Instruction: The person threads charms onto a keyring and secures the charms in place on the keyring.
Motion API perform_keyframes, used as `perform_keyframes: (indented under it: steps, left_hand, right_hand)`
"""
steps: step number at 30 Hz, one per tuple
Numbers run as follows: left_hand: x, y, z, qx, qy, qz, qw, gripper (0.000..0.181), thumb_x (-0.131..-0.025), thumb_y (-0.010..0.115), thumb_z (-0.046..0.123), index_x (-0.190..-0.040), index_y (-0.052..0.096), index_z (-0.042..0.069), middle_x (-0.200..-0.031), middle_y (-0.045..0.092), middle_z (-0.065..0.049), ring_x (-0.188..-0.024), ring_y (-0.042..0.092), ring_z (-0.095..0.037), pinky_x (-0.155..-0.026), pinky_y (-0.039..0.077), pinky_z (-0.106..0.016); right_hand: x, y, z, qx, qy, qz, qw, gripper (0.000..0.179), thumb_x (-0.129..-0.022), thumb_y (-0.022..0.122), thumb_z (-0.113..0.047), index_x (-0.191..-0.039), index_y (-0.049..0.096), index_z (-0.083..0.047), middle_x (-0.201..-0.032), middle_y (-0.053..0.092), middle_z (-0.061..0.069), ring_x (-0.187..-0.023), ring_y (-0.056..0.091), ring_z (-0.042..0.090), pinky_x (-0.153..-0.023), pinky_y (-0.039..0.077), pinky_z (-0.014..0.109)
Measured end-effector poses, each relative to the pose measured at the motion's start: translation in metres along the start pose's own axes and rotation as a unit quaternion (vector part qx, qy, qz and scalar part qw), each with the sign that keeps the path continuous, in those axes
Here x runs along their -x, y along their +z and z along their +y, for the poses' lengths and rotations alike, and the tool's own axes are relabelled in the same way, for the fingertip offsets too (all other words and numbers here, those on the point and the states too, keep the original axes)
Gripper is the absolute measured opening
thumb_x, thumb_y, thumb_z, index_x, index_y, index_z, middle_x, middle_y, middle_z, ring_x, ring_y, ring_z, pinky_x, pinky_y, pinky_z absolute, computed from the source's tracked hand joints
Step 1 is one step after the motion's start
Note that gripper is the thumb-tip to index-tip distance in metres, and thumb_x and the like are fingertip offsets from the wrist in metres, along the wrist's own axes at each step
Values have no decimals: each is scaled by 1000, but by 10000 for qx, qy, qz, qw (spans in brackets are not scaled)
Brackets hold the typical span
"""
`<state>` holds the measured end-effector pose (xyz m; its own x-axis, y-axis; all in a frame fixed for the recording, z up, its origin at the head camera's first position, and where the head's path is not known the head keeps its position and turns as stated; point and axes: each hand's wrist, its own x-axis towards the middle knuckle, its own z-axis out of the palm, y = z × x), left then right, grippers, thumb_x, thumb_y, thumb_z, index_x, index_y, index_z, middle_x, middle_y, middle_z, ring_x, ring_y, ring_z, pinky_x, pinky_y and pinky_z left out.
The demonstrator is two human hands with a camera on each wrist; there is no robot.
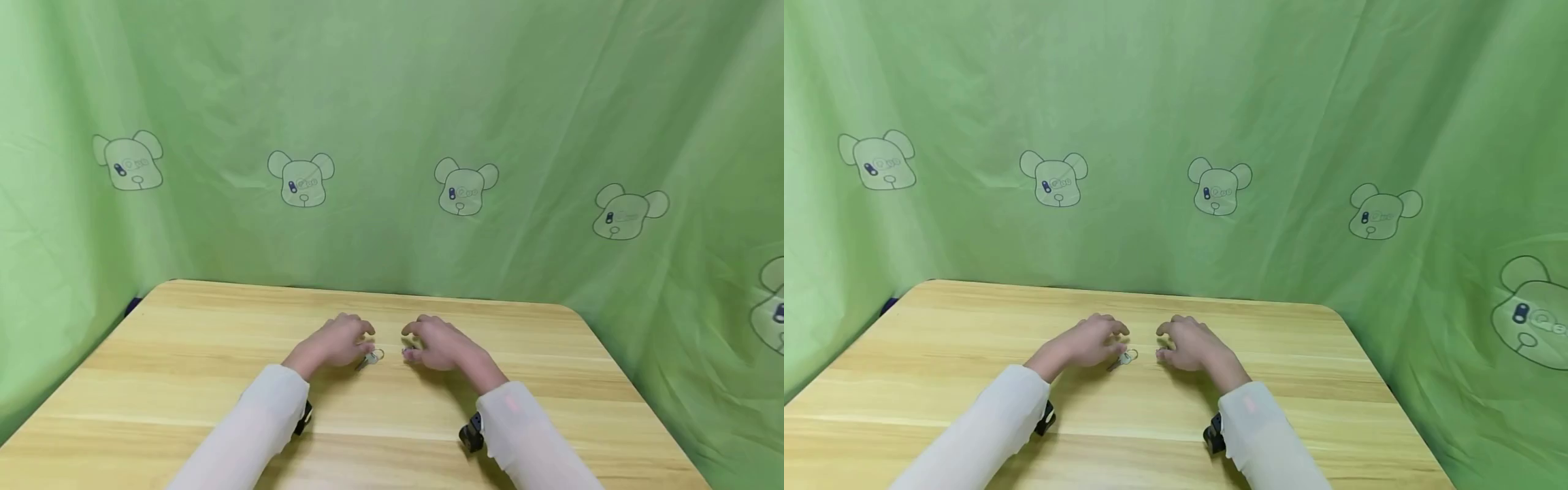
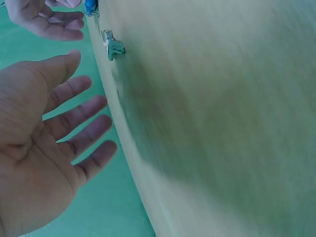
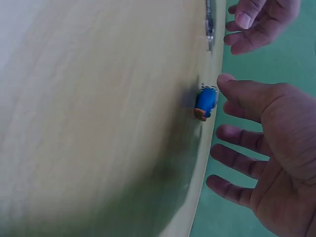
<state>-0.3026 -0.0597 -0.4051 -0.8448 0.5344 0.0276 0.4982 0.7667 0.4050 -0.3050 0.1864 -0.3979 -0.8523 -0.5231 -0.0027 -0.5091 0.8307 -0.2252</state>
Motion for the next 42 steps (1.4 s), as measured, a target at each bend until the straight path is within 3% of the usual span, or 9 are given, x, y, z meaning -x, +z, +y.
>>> perform_keyframes:
  steps: [7, 12, 19, 29, 42]
  left_hand:
    - [-12, 7, -3, 793, 204, -171, 9965, 26, -100, 68, 14, -121, 69, -1, -107, 72, -11, -104, 68, -25, -97, 54, -42]
    - [-18, 12, -4, 942, 79, -149, 9954, 18, -99, 69, 14, -112, 71, 2, -98, 71, -4, -94, 65, -18, -92, 54, -39]
    - [-22, 13, -4, 1157, -77, -13, 9933, 7, -97, 69, 10, -92, 73, 8, -81, 68, 3, -75, 59, -12, -75, 52, -29]
    - [-29, 17, -2, 1258, -49, -133, 9919, 8, -91, 74, 6, -85, 70, 8, -73, 65, 4, -68, 59, -9, -69, 50, -25]
    - [-31, 17, 3, 1547, -648, -275, 9854, 9, -87, 74, 5, -83, 67, 9, -75, 69, 1, -64, 57, -12, -71, 49, -29]
  right_hand:
    - [-5, 5, 2, -40, -265, -92, 9996, 32, -94, 76, -24, -120, 71, -7, -104, 63, 5, -89, 56, 18, -82, 51, 40]
    - [-6, 8, 4, -187, -416, -108, 9989, 18, -94, 76, -22, -106, 72, -9, -98, 62, 2, -86, 55, 16, -80, 51, 38]
    - [-8, 10, 4, -151, -381, -93, 9991, 12, -93, 76, -23, -98, 70, -14, -96, 60, 0, -86, 54, 16, -78, 49, 38]
    - [-10, 12, 6, -63, -431, -11, 9990, 6, -91, 74, -17, -95, 69, -15, -92, 59, -1, -85, 53, 17, -76, 48, 38]
    - [-13, 15, 6, 85, -379, 141, 9991, 5, -90, 70, -13, -93, 69, -17, -91, 59, -4, -86, 56, 17, -79, 51, 39]
